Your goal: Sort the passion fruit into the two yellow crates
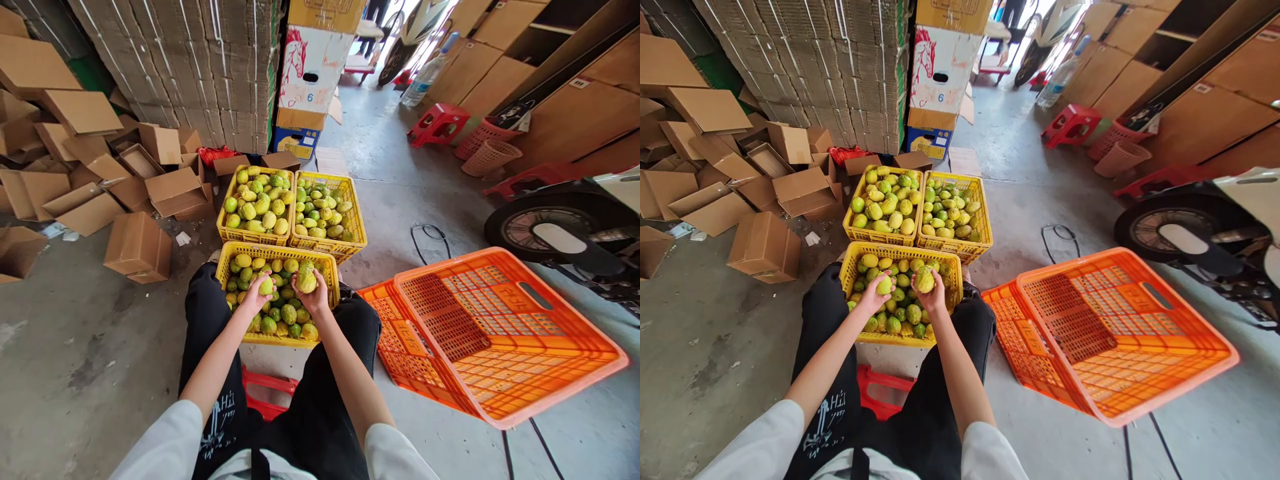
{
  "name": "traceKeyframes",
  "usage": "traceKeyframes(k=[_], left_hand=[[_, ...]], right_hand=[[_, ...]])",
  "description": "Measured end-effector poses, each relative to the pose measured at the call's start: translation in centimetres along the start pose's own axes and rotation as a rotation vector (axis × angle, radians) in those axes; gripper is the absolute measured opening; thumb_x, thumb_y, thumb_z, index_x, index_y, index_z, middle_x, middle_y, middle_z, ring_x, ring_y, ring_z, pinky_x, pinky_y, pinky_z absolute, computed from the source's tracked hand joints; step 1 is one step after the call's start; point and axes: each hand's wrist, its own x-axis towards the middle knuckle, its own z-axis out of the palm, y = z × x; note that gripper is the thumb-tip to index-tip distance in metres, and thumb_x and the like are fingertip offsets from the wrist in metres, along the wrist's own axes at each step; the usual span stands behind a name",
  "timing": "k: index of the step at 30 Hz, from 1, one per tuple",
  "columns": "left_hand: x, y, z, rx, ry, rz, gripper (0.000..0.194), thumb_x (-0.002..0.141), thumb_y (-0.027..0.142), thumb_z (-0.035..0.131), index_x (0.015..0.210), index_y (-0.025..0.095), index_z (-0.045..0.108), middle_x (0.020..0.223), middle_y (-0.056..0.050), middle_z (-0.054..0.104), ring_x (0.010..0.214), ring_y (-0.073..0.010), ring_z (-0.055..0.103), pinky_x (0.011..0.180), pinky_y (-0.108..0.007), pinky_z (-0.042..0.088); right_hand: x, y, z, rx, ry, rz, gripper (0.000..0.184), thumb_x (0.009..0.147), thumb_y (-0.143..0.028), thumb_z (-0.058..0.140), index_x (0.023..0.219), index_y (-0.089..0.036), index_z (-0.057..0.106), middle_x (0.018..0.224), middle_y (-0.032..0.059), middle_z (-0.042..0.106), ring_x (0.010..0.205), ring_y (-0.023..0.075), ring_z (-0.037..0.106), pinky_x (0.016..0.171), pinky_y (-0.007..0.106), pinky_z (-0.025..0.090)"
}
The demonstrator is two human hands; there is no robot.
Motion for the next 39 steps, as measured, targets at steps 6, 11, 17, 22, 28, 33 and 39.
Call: traceKeyframes(k=[6, 11, 17, 22, 28, 33, 39], left_hand=[[0.23, 0.19, 0.05, -0.132, 0.064, -0.061, 0.02, 0.083, 0.027, 0.057, 0.1, 0.016, 0.06, 0.093, -0.014, 0.073, 0.093, -0.0307, 0.074, 0.059, -0.032, 0.056], [0.2, -0.02, 0.19, -0.067, 0.028, -0.059, 0.02, 0.085, 0.026, 0.068, 0.1, 0.016, 0.06, 0.102, -0.014, 0.073, 0.097, -0.0286, 0.074, 0.064, -0.03, 0.056], [0.14, -0.13, -0.13, -0.018, 0.068, 0.016, 0.036, 0.071, 0.023, 0.085, 0.086, 0.02, 0.052, 0.078, 0.0, 0.063, 0.063, -0.0122, 0.064, 0.045, -0.017, 0.04], [0.14, 0.02, -0.18, -0.041, 0.059, 0.037, 0.034, 0.071, 0.023, 0.083, 0.089, 0.02, 0.054, 0.082, -0.001, 0.065, 0.061, -0.0102, 0.062, 0.044, -0.016, 0.041], [0.09, 0.31, -0.01, -0.064, 0.009, 0.001, 0.022, 0.081, 0.032, 0.072, 0.087, 0.019, 0.057, 0.071, 0.0, 0.061, 0.055, -0.012, 0.06, 0.043, -0.019, 0.041], [0.0, 0.54, -0.02, -0.17, 0.021, -0.034, 0.022, 0.084, 0.03, 0.058, 0.1, 0.016, 0.062, 0.088, -0.011, 0.073, 0.08, -0.0257, 0.074, 0.062, -0.034, 0.059], [0.23, 0.21, 0.28, -0.091, 0.019, -0.035, 0.02, 0.087, 0.024, 0.064, 0.104, 0.014, 0.063, 0.097, -0.014, 0.075, 0.089, -0.0261, 0.077, 0.071, -0.033, 0.062]], right_hand=[[-0.06, 0.01, 0.02, -0.015, 0.014, -0.035, 0.021, 0.085, -0.034, 0.068, 0.101, -0.02, 0.066, 0.089, 0.0076, 0.077, 0.082, 0.0231, 0.075, 0.082, 0.041, 0.066], [-0.64, -0.09, 0.15, 0.001, -0.043, -0.068, 0.029, 0.08, -0.034, 0.062, 0.105, -0.022, 0.067, 0.093, 0.0081, 0.077, 0.098, 0.0299, 0.076, 0.089, 0.051, 0.064], [-0.58, 0.1, 0.39, -0.055, -0.084, -0.046, 0.028, 0.079, -0.035, 0.065, 0.105, -0.023, 0.067, 0.094, 0.007, 0.077, 0.097, 0.0286, 0.076, 0.086, 0.048, 0.065], [-0.24, -0.09, 0.31, 0.022, 0.036, -0.078, 0.022, 0.084, -0.041, 0.069, 0.097, -0.024, 0.065, 0.084, 0.0028, 0.076, 0.078, 0.0199, 0.073, 0.077, 0.036, 0.066], [-0.3, -0.21, 0.26, 0.017, 0.005, 0.009, 0.028, 0.085, -0.041, 0.065, 0.104, -0.021, 0.066, 0.094, 0.0085, 0.077, 0.084, 0.0205, 0.074, 0.07, 0.031, 0.066], [-0.34, 0.08, 0.3, 0.016, -0.014, 0.025, 0.033, 0.086, -0.047, 0.065, 0.106, -0.021, 0.067, 0.092, 0.0086, 0.076, 0.078, 0.0207, 0.072, 0.068, 0.032, 0.066], [-0.79, 0.03, 0.9, 0.013, -0.122, -0.005, 0.038, 0.08, -0.033, 0.059, 0.115, -0.02, 0.067, 0.102, 0.0117, 0.078, 0.105, 0.0307, 0.074, 0.089, 0.052, 0.063]])
